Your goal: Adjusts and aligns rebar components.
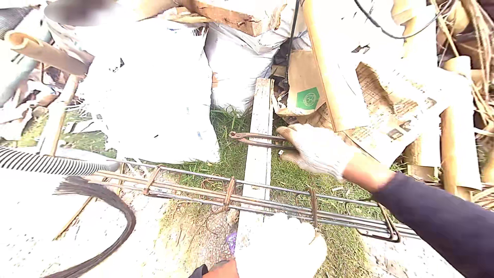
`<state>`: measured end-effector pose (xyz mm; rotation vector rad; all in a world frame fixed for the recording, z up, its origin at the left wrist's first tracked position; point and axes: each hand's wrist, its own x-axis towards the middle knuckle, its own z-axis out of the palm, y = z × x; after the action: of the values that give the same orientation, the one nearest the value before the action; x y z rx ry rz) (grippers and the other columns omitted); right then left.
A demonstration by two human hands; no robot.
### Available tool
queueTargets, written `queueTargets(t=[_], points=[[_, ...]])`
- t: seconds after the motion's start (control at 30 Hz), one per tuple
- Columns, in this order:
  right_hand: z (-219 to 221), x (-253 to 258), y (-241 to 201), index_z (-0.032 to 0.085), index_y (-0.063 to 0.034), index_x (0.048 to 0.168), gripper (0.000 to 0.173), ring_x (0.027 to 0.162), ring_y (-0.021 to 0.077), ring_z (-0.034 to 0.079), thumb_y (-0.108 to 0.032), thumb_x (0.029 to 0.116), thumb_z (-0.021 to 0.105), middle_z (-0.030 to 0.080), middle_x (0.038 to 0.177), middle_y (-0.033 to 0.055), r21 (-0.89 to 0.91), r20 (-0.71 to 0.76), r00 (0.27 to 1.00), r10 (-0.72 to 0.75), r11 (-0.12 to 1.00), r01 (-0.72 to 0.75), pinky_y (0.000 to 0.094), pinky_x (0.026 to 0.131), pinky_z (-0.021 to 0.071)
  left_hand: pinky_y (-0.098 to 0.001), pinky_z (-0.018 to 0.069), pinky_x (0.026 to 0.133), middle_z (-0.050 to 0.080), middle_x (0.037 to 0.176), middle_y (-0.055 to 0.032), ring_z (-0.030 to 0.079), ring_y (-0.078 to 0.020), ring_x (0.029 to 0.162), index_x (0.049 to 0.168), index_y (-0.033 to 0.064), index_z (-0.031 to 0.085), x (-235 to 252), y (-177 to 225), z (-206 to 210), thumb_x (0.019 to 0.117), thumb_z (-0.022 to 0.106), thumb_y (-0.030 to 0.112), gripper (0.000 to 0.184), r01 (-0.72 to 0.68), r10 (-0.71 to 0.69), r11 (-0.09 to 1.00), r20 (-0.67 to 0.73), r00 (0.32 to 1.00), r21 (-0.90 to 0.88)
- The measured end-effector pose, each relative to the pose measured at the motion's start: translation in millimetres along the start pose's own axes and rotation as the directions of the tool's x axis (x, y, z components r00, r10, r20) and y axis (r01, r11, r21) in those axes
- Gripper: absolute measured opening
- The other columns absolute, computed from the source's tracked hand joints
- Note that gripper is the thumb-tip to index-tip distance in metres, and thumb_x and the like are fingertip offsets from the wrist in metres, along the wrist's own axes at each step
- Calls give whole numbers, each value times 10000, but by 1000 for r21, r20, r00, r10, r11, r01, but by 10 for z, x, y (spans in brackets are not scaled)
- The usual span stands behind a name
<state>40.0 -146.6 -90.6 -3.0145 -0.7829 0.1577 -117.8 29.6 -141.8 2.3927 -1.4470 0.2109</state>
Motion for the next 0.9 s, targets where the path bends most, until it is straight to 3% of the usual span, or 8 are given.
queueTargets(t=[0.07, 0.1, 0.17, 0.23, 0.3, 0.53, 0.73, 0.9], points=[[112, 310, -49, 443, -179, 1516, 746, 1084, 357, 658, -501, 900, 714, 636, 1241, 146, -20, 98, 995, -6, 1000, 8, 548, 841, 562, -396, 503, 590, 648, 853, -45, 640, -241, 728, 1021, 167, 662, -46, 30, 5, 1008, 522, 158, 140, -5, 6, 999, 18, 1000, -46], [175, 407, -71, 454, -146, 1499, 711, 1040, 357, 672, -425, 904, 728, 652, 1176, 153, -23, 124, 992, -15, 1000, 18, 548, 838, 564, -393, 504, 592, 648, 855, -42, 640, -238, 730, 1023, 171, 660, -76, 36, 9, 1008, 517, 152, 145, -3, 3, 998, 10, 1000, -61], [274, 508, -74, 572, -95, 1350, 493, 980, 339, 686, -284, 915, 705, 674, 1063, 144, -11, 109, 993, -50, 999, 51, 535, 821, 564, -392, 504, 604, 649, 859, -44, 640, -240, 740, 1031, 172, 669, -140, 38, -1, 1012, 513, 144, 159, 10, -10, 995, -1, 1000, -103], [284, 524, -39, 650, -121, 1197, 333, 943, 306, 688, -268, 904, 710, 693, 981, 105, 77, 84, 995, -49, 996, 43, 540, 808, 559, -398, 505, 618, 656, 867, -51, 646, -245, 753, 1043, 168, 681, -188, 32, -39, 1003, 514, 135, 174, 20, -19, 991, 12, 1000, -135], [242, 439, -20, 678, -174, 1133, 266, 887, 255, 685, -299, 903, 719, 696, 920, 55, 153, 82, 996, -22, 988, 10, 519, 775, 558, -414, 505, 636, 670, 888, -65, 655, -261, 778, 1057, 158, 690, -225, 19, -58, 1010, 508, 131, 190, 32, -28, 983, 24, 999, -183], [252, -108, -163, 687, -282, 1217, 359, 842, 115, 684, -301, 871, 783, 720, 962, -70, 252, 145, 989, -26, 968, -11, 416, 743, 579, -429, 519, 637, 676, 902, -75, 667, -277, 798, 1052, 155, 690, -257, 3, -50, 1001, 527, 130, 172, 22, -13, 971, 39, 999, -239], [155, -263, -199, 691, -260, 1175, 362, 863, 108, 675, -315, 843, 823, 713, 974, -69, 283, 191, 981, -32, 959, -24, 395, 759, 569, -426, 527, 618, 688, 908, -82, 677, -277, 788, 1045, 155, 690, -263, 15, -58, 1004, 534, 156, 162, 21, -12, 965, 37, 999, -262], [196, -213, -108, 677, -248, 1173, 398, 789, 86, 654, -292, 813, 843, 698, 931, -62, 414, 261, 962, -79, 910, -38, 354, 712, 572, -427, 555, 644, 703, 951, -76, 694, -270, 828, 1075, 158, 699, -279, 0, -42, 1019, 542, 160, 167, 50, -40, 961, 44, 998, -272]])
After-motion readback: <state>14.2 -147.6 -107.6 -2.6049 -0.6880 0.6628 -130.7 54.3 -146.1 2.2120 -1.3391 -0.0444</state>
